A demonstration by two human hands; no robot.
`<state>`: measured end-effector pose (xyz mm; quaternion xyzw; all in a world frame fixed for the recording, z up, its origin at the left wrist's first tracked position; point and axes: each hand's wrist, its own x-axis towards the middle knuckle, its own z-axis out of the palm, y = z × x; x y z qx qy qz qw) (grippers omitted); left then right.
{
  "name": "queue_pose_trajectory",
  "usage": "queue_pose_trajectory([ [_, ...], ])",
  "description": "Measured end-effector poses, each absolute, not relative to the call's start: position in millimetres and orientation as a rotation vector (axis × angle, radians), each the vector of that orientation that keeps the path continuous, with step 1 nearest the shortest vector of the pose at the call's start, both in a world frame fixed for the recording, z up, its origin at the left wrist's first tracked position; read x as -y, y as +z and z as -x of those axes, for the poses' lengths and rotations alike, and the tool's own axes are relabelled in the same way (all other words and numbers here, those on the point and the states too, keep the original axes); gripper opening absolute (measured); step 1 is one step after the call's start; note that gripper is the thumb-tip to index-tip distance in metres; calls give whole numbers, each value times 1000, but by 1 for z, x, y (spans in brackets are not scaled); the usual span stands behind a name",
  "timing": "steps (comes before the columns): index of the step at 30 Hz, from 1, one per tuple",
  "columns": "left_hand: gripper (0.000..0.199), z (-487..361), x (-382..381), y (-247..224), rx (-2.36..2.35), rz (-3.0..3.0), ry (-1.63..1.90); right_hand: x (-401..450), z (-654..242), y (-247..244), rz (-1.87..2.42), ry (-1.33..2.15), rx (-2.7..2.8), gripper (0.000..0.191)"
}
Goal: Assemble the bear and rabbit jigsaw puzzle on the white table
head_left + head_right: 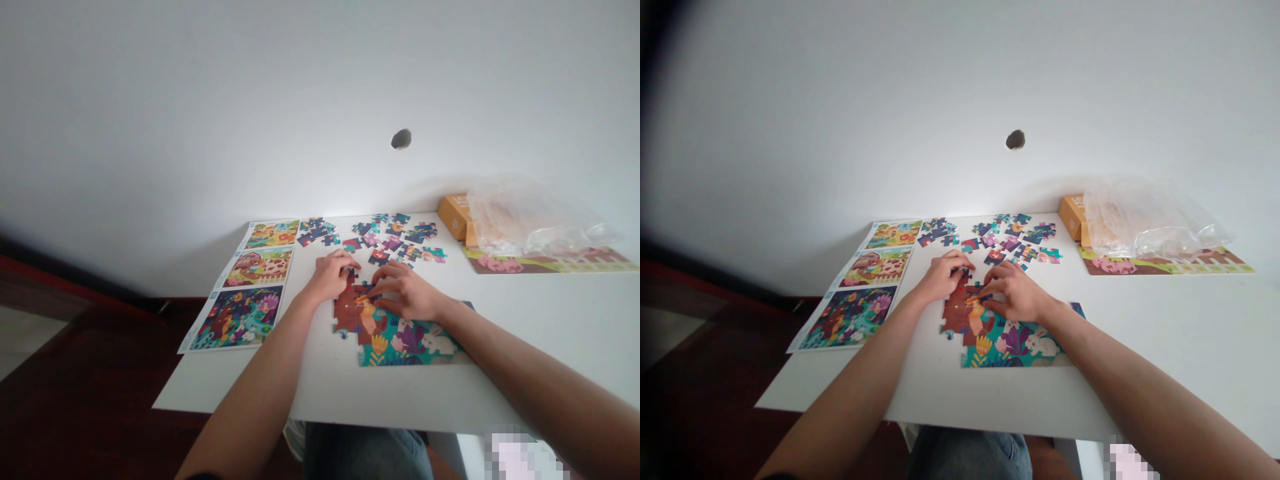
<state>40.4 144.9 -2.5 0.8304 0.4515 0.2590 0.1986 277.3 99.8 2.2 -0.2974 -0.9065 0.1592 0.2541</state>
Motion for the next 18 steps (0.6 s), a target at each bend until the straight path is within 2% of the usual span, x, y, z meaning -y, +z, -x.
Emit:
queue_pose_trajectory([
  [11, 24, -38, -142, 2, -1250, -2347, 651, -99, -278, 2, 824, 437, 2452, 21],
  [15, 25, -36, -141, 3, -1246, -2382, 585, -98, -277, 3, 833, 437, 2455, 20],
  [18, 36, -35, -140, 5, -1199, -2424, 500, -97, -277, 5, 851, 427, 2463, 18],
])
